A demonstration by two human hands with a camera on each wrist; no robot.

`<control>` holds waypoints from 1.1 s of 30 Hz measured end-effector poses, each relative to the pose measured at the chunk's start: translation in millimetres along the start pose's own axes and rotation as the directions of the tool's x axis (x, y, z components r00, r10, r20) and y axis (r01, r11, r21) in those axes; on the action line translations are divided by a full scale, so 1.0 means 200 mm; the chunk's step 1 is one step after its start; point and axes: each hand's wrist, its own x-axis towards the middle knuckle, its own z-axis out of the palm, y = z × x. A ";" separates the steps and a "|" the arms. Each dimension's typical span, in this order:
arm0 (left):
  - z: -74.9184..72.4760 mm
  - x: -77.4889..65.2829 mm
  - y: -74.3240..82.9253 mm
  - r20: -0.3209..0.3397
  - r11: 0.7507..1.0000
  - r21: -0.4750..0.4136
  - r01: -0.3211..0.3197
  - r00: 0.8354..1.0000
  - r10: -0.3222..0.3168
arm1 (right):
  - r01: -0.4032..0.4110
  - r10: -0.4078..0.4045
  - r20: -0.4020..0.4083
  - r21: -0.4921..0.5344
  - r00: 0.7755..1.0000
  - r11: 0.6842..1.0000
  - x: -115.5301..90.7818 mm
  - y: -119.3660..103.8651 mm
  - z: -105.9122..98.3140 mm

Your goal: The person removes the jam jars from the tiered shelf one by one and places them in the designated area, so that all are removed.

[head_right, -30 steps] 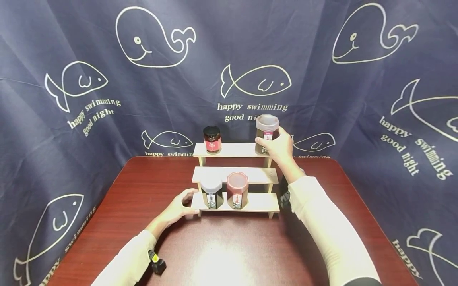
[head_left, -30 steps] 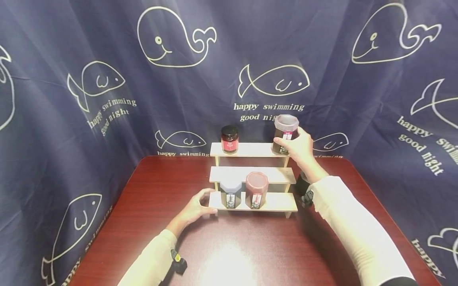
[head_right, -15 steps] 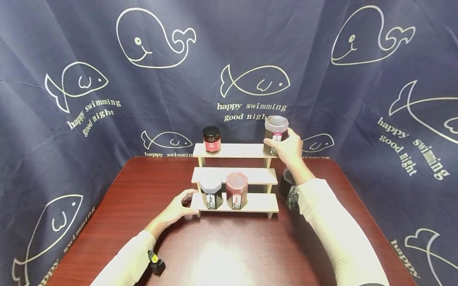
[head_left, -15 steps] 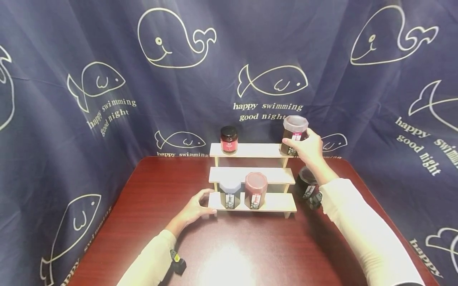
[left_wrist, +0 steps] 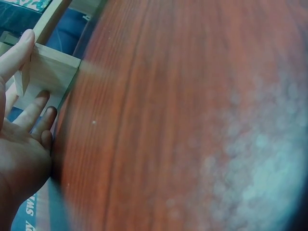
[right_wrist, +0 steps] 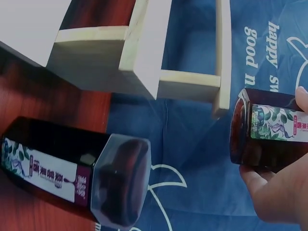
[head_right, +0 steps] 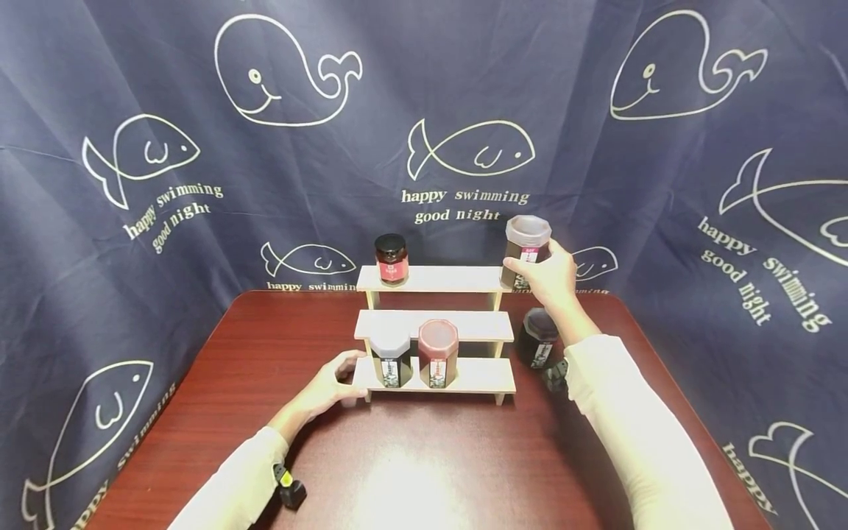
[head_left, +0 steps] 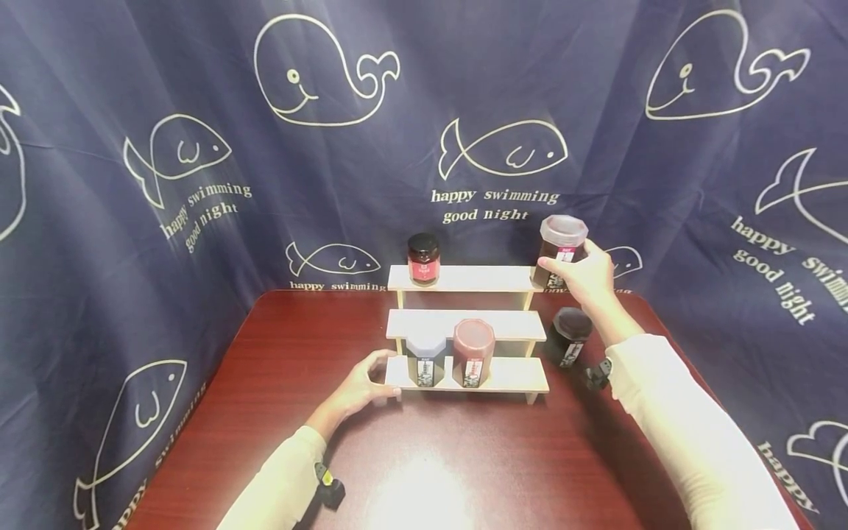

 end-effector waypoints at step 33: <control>0.00 0.00 0.00 -0.011 0.999 0.042 0.006 1.000 -0.006 | 0.055 -0.057 -0.022 -0.066 0.998 0.996 0.00 0.30 -0.32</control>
